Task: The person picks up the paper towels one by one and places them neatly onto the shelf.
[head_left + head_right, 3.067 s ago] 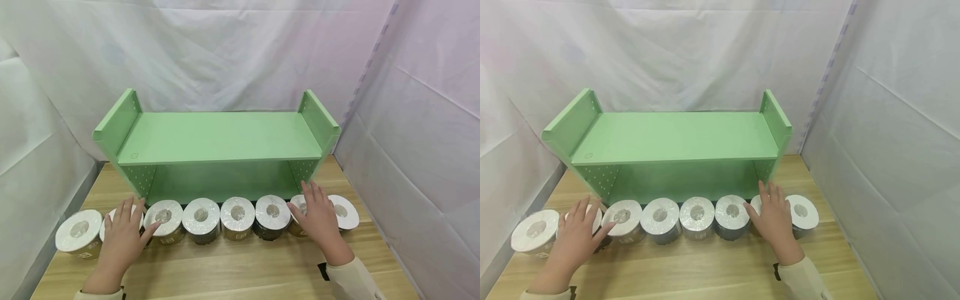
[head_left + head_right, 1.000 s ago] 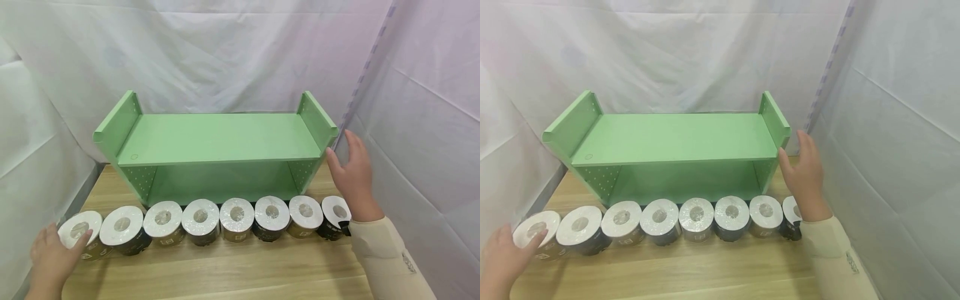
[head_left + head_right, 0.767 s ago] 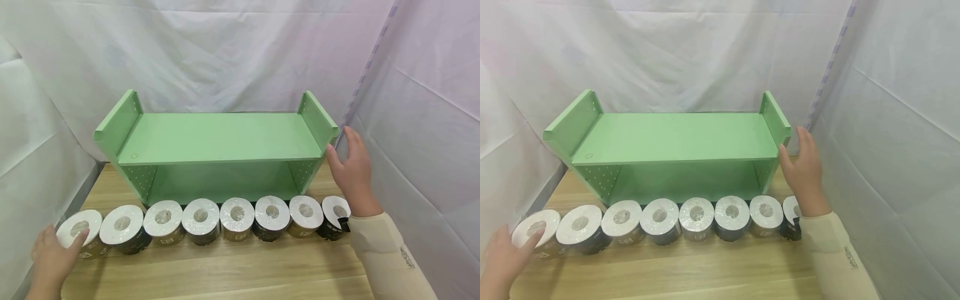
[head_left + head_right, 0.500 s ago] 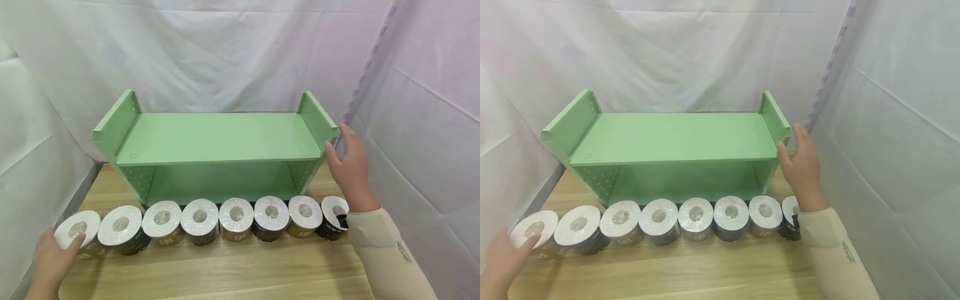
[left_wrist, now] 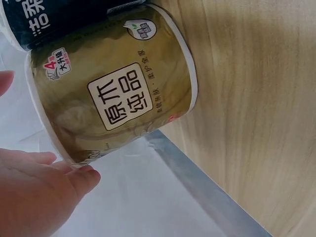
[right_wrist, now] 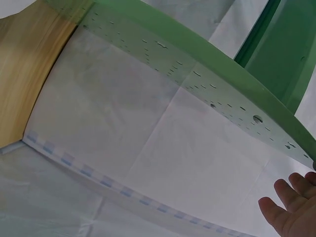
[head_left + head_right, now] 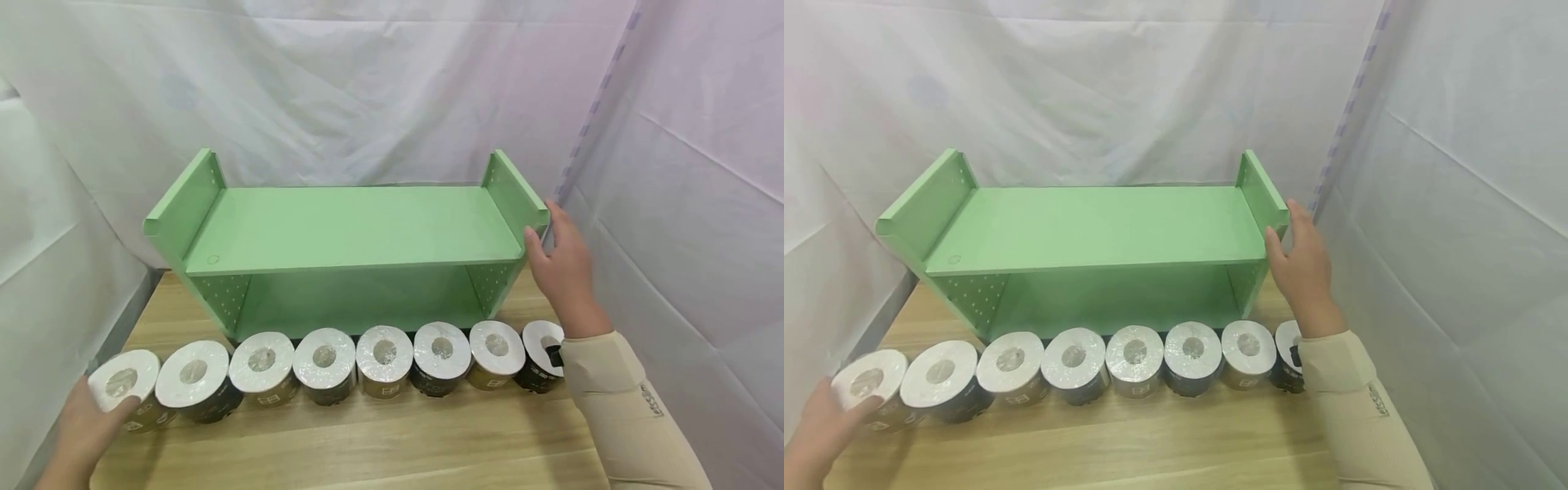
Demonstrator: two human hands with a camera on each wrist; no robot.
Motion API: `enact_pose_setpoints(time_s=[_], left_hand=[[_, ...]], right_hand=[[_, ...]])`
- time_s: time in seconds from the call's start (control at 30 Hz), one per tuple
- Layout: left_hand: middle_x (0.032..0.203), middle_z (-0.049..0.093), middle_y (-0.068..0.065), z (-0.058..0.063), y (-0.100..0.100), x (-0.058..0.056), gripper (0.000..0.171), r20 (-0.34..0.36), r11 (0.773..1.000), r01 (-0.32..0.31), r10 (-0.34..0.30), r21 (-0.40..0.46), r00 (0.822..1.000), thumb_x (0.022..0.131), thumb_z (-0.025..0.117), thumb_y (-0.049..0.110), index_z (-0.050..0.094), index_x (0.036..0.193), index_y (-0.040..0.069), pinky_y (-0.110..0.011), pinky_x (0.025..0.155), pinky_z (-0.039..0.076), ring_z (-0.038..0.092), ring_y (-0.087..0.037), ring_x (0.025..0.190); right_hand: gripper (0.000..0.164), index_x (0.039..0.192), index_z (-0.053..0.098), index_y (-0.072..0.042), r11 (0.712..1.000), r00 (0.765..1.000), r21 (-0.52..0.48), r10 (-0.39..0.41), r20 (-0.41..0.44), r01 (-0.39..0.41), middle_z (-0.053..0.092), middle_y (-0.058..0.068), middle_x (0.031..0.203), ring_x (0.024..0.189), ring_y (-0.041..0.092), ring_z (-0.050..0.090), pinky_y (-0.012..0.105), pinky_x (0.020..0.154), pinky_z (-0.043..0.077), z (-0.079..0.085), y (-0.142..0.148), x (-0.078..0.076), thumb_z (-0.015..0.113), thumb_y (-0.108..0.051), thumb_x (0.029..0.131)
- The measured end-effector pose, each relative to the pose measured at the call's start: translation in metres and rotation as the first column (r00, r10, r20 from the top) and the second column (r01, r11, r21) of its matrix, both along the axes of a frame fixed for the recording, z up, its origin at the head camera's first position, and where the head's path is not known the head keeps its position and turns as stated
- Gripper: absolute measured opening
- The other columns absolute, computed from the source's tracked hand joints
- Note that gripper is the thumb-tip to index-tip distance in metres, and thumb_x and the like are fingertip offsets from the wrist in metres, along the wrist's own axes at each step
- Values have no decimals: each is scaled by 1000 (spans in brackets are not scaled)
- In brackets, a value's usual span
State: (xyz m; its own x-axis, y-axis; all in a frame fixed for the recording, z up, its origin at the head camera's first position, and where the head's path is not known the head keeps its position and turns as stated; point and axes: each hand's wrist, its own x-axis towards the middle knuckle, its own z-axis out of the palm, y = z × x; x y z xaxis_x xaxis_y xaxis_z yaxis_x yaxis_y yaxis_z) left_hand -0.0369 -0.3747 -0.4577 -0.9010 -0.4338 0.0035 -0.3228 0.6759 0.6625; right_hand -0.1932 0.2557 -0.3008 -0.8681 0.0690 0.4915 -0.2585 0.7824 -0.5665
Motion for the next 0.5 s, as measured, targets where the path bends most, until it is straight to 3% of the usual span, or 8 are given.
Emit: enact_pose_setpoints(time_s=[0.17,0.33,0.5], left_hand=[[117,29,-46,-5,1,1,79,-69,999,18,-20,-35,997,79,60,9,15,134,-27,-61,98,25,30,-58,108],[117,29,-46,-8,2,1,81,-79,999,16,-19,-46,997,78,63,9,16,133,-27,-63,93,26,30,-58,108],[119,29,-46,-11,4,0,82,-90,998,15,-20,-53,996,77,64,9,17,134,-26,-65,96,26,29,-59,111]], right_hand=[[60,152,28,-11,1000,1000,-12,-7,22,8,32,13,154,141,35,29,57,111,24,2,-1,-2,46,-31,99],[59,152,28,-10,1000,1000,-11,-6,23,6,31,13,155,142,34,28,56,112,23,5,-2,-5,45,-31,99],[57,152,30,-9,1000,1000,-5,1,16,-1,33,13,154,141,34,29,56,112,24,8,-2,-9,42,-31,100]])
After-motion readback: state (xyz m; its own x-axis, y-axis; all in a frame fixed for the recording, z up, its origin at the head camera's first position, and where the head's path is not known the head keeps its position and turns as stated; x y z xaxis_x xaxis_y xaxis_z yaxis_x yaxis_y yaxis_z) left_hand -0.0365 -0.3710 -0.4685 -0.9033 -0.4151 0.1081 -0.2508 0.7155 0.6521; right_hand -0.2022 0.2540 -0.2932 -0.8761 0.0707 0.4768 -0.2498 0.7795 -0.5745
